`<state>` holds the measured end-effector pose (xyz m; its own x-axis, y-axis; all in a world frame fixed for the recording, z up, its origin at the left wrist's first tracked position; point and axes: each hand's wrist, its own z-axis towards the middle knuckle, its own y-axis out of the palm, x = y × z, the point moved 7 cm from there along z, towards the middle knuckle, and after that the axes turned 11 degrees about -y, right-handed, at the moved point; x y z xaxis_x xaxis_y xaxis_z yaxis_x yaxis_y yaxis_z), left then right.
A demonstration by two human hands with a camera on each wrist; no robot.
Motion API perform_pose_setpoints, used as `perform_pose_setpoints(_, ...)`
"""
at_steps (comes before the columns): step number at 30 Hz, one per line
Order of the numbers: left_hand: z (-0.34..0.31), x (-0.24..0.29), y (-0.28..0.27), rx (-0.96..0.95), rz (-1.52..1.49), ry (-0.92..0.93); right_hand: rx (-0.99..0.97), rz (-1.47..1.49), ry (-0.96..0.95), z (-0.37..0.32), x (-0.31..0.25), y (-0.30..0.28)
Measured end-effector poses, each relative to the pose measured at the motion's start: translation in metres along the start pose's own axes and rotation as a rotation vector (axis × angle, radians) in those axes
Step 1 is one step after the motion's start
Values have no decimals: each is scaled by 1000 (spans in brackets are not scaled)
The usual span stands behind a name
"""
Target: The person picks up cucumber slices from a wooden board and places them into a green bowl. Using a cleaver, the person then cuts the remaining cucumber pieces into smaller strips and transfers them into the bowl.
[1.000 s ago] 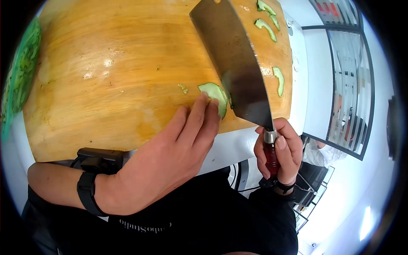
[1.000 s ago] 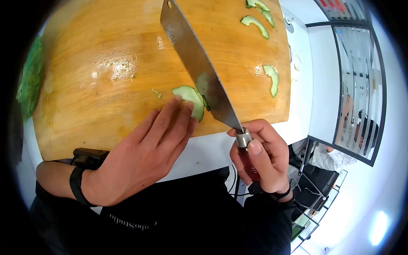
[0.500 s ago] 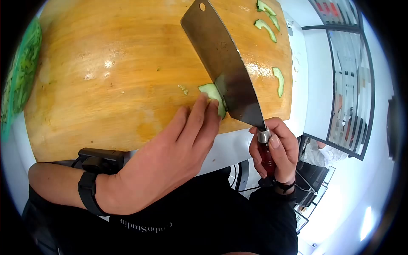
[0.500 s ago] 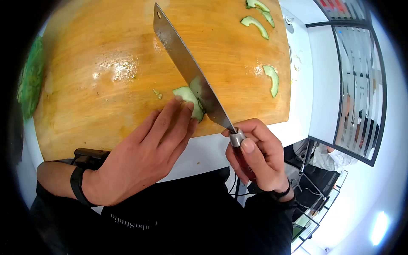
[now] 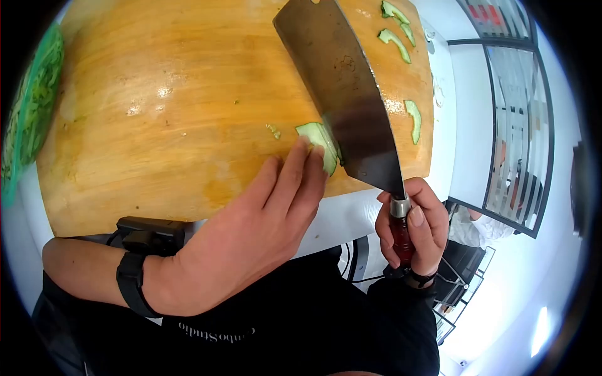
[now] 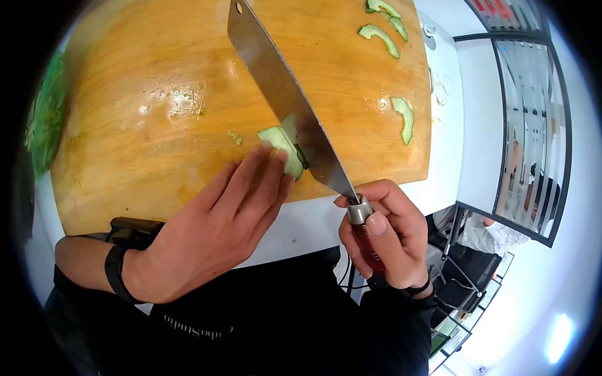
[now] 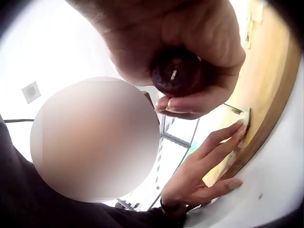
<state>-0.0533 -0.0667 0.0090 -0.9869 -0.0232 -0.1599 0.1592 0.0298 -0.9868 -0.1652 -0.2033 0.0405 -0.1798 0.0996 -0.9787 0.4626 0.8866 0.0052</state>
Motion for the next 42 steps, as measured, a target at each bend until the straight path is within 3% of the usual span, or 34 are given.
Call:
perform_pose_setpoints(13,5,-5,-3,45,-174,-117,-11,-12,18,0,3,-5)
perform_pose_setpoints(17,5,-6,-3,17,-187,-119,63,26,-33,-3,-5,-4)
perform_pose_setpoints(22,6,-7,-5,20,-174,-111,-32,-10,27,-2,2,-3)
perform_pose_setpoints(27,3,-7,-5,34,-163,-119,43,28,-65,-4,-6,1)
perform_pose_setpoints(31,4,-7,-7,47,-136,-110,-21,0,29,-2,2,-1)
perform_pose_setpoints(38,3,-6,-5,48,-144,-107,1,24,-47,-2,-5,0)
perform_pose_setpoints(42,2,-8,-7,45,-106,-105,-5,28,14,-2,0,1)
